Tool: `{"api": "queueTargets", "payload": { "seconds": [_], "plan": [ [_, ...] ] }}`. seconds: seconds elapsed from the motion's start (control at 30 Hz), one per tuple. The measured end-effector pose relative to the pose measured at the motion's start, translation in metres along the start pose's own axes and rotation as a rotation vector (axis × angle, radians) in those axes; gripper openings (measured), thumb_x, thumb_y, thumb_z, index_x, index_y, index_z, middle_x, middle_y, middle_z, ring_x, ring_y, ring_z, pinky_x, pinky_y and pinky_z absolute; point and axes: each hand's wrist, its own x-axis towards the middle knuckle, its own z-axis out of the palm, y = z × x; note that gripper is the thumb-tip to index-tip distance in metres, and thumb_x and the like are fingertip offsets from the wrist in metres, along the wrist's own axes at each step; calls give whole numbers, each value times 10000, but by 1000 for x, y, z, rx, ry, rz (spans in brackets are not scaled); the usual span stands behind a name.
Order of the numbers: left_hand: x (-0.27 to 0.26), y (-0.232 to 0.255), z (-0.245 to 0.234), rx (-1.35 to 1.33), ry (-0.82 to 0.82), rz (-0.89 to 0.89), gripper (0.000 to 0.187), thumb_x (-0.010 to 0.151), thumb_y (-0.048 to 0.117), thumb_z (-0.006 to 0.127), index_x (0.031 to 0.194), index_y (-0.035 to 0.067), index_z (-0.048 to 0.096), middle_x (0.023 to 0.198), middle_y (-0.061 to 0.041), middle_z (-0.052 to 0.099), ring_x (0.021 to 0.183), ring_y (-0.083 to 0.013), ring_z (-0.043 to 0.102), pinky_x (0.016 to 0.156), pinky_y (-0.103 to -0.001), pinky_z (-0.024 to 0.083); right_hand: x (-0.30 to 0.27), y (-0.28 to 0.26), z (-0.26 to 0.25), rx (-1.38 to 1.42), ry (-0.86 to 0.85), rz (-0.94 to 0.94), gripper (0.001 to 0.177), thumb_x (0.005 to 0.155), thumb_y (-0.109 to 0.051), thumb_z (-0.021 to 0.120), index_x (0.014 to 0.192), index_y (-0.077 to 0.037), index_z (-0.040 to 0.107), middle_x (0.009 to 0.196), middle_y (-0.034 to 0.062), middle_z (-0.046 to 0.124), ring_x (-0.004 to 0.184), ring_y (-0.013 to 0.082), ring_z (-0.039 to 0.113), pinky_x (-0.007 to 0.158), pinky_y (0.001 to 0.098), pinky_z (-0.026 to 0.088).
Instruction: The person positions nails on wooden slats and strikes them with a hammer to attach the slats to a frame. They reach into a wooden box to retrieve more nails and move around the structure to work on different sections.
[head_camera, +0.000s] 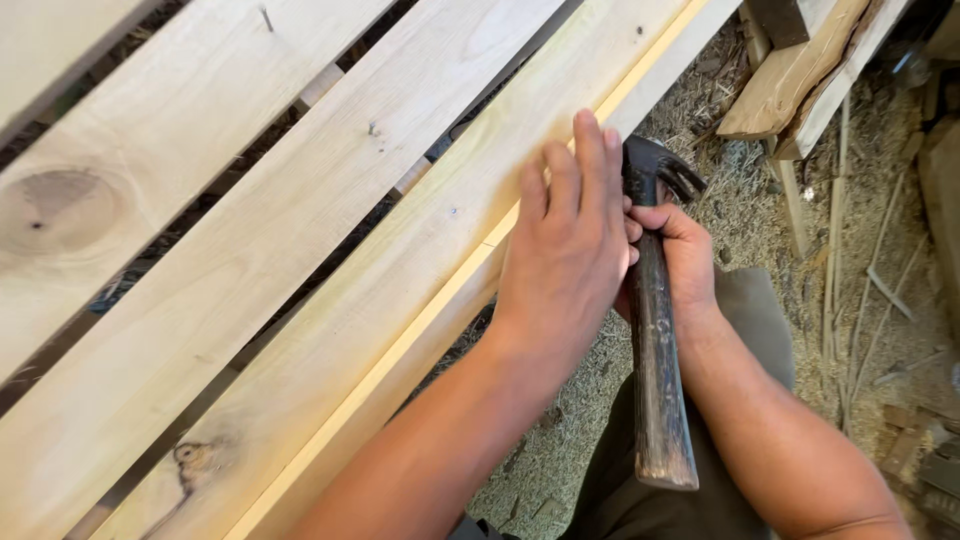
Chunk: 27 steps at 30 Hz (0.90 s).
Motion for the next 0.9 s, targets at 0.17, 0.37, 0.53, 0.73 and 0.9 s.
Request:
{"api": "queueTargets", "payload": {
  "seconds": [0.17, 0.37, 0.53, 0.73, 0.9],
  "plan": [
    [-35, -9, -47, -346, -291, -36, 654, 850, 305, 617, 1362, -88, 510, 1440, -341, 488, 1358, -467, 477, 1125, -582, 363, 1, 18, 7, -247, 415, -44, 176, 897, -104, 450, 1018, -33, 556, 865, 37, 643, 758, 145, 642, 716, 271, 547],
    [-103, -71, -71, -642, -96, -84, 680, 797, 355, 719, 1320, -56, 581, 1383, -290, 577, 1246, -444, 583, 1073, -535, 439, -11, 34, -7, 82, -3, 139, 154, 926, -116, 562, 1020, -1, 601, 782, 37, 587, 641, 160, 588, 586, 294, 503],
    [-153, -69, -38, -395, 206, -105, 195, 970, 205, 769, 1122, 164, 653, 1199, -2, 663, 1160, -182, 660, 958, -397, 539, -10, 26, -28, -57, 152, 78, 119, 895, -151, 558, 836, -48, 569, 723, 18, 574, 576, 151, 569, 540, 301, 478],
    [-168, -48, -17, -422, 274, -124, 153, 1040, 203, 687, 1167, 138, 634, 1177, -23, 679, 1170, -187, 681, 972, -358, 548, -2, 27, -28, -319, 237, 15, 194, 885, -200, 512, 878, -49, 635, 554, 8, 513, 479, 149, 516, 483, 258, 459],
    [-174, -48, -22, -309, 211, -72, 129, 1069, 179, 627, 1181, 117, 616, 1196, -29, 692, 1203, -203, 669, 1000, -322, 571, -7, 36, -30, -368, 259, 11, 242, 986, -237, 520, 859, -48, 603, 576, 10, 519, 512, 148, 519, 522, 264, 472]
  ]
}}
